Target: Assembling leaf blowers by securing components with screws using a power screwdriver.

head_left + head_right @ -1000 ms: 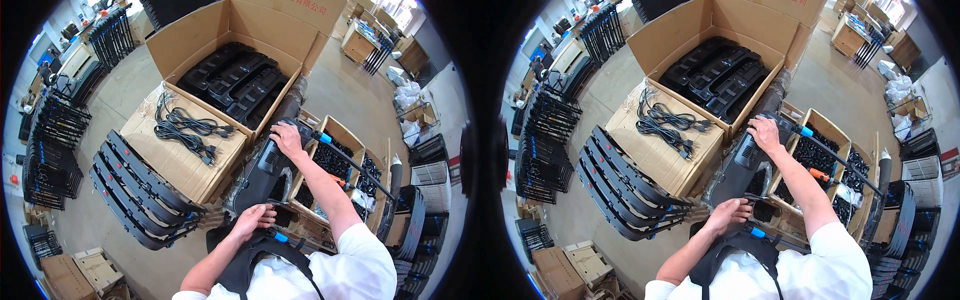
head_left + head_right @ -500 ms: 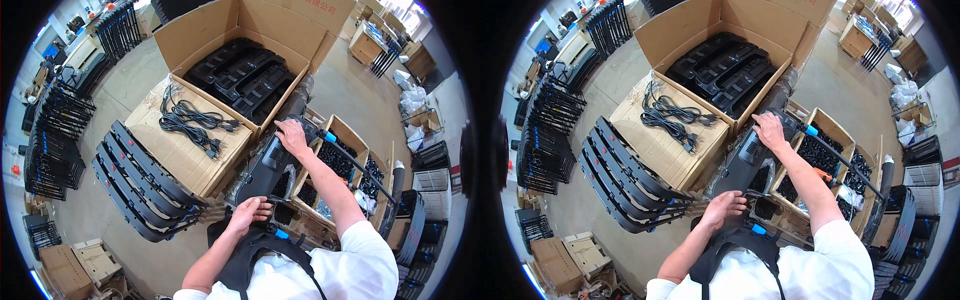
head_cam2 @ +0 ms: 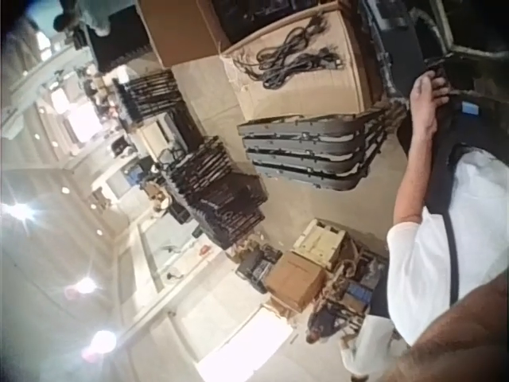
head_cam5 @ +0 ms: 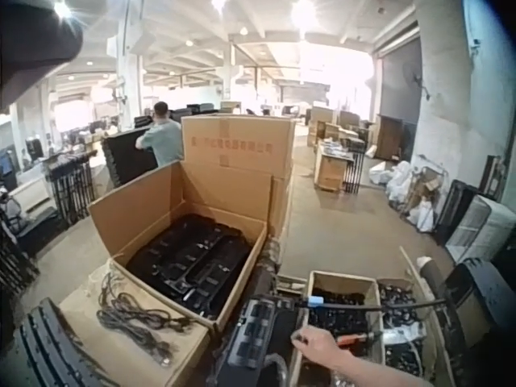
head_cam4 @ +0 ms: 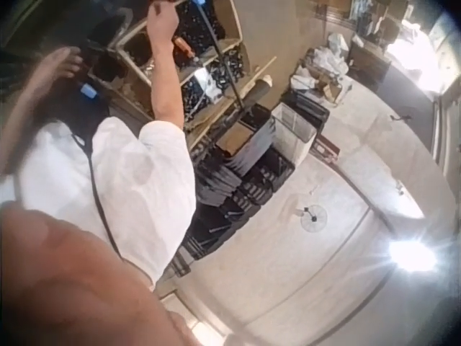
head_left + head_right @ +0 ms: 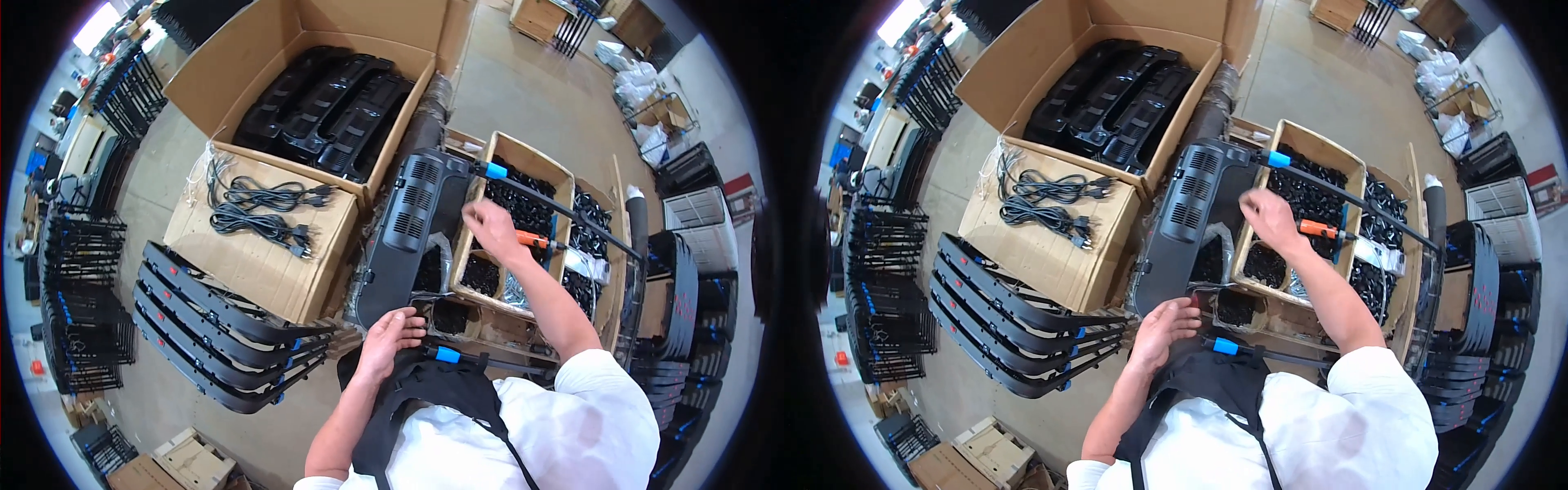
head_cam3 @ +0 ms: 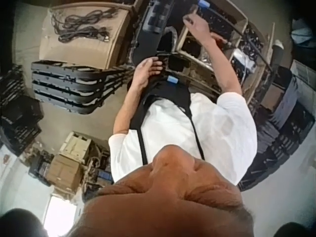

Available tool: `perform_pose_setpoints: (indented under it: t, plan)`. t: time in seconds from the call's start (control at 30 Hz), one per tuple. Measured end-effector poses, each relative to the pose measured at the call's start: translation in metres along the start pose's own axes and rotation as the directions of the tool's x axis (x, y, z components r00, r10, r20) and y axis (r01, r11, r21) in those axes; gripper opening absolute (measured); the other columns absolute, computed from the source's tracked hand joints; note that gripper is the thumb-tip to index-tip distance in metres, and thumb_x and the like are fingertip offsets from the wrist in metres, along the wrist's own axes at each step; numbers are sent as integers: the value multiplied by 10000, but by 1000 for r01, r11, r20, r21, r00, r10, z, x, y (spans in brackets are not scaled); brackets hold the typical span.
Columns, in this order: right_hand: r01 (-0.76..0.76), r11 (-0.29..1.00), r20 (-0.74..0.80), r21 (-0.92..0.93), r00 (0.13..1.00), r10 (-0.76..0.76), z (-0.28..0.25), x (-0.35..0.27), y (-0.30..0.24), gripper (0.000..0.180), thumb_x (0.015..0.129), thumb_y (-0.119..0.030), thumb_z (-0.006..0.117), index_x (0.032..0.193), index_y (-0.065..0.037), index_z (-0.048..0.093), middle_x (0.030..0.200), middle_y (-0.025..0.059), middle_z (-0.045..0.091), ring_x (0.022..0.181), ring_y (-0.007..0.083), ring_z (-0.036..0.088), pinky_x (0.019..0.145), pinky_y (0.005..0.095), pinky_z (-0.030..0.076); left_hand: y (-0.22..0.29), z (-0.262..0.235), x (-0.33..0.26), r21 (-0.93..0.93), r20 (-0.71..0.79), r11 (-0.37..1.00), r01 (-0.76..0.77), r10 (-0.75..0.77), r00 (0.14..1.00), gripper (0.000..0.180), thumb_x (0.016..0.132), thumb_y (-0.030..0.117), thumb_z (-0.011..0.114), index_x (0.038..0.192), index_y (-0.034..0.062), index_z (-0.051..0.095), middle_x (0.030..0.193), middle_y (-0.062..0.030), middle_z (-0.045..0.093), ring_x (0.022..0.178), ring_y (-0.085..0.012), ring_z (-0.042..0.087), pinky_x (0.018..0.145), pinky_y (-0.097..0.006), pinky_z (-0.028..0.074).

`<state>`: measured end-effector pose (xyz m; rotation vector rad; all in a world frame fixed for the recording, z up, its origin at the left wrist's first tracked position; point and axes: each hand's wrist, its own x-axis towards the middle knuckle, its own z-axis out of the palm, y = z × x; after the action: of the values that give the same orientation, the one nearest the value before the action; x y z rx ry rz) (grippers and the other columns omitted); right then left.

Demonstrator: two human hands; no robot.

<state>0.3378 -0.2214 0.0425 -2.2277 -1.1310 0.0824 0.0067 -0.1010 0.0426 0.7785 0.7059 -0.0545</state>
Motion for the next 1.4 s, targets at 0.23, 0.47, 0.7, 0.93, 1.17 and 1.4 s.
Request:
perform_pose_setpoints:
  t: [0.23, 0.47, 0.7, 0.93, 1.17, 1.4]
  plan:
    - [-113, 946, 443, -302, 863, 245, 53, -139, 112, 222, 838, -151, 675, 1027, -51, 738, 957, 210, 731, 982, 393, 721, 889, 486, 587, -6, 23, -6, 187, 89, 980, 62, -79, 993, 418, 1118, 330, 492, 1339, -8, 601, 1202, -135, 713, 1035, -207, 707, 906, -355, 574]
    - [-24, 882, 502, -471, 815, 291, 78, -129, 113, 356, 910, -222, 667, 1211, -33, 659, 1215, 285, 614, 1025, 427, 710, 857, 485, 598, -50, 70, -6, 588, 284, 801, -107, -81, 955, 400, 1111, 298, 503, 1360, -3, 590, 1228, -115, 702, 1006, -162, 660, 931, -320, 539]
    - [58, 901, 535, -430, 820, 203, 88, -135, 129, 309, 980, -139, 483, 1219, -38, 650, 1129, 290, 634, 977, 426, 721, 812, 489, 597, -70, 88, -12, 527, 202, 850, -16, -107, 973, 423, 1110, 305, 504, 1383, -11, 572, 1235, -132, 698, 1017, -172, 667, 925, -328, 546]
    - [94, 920, 575, -380, 804, 155, 92, -136, 136, 315, 960, -113, 482, 1215, -50, 656, 1102, 250, 685, 1018, 398, 715, 887, 471, 580, -79, 108, -17, 610, 242, 791, -51, -124, 962, 440, 1116, 333, 494, 1383, -6, 583, 1222, -131, 691, 1021, -170, 669, 932, -325, 555]
    - [112, 951, 470, -289, 882, 39, 87, -151, 150, 189, 856, -106, 595, 978, 1, 692, 949, 256, 693, 877, 425, 714, 812, 515, 575, -91, 117, -5, 467, 248, 883, 52, -187, 951, 427, 1118, 340, 494, 1368, 5, 582, 1213, -133, 679, 1049, -196, 678, 944, -339, 563]
    - [-25, 988, 363, -155, 928, 80, 67, -151, 144, 197, 875, -129, 598, 939, -8, 739, 960, 253, 714, 938, 447, 706, 882, 523, 566, -85, 135, 44, 168, 138, 972, 162, -186, 973, 406, 1118, 325, 502, 1351, 2, 578, 1215, -133, 665, 1096, -221, 670, 968, -372, 571]
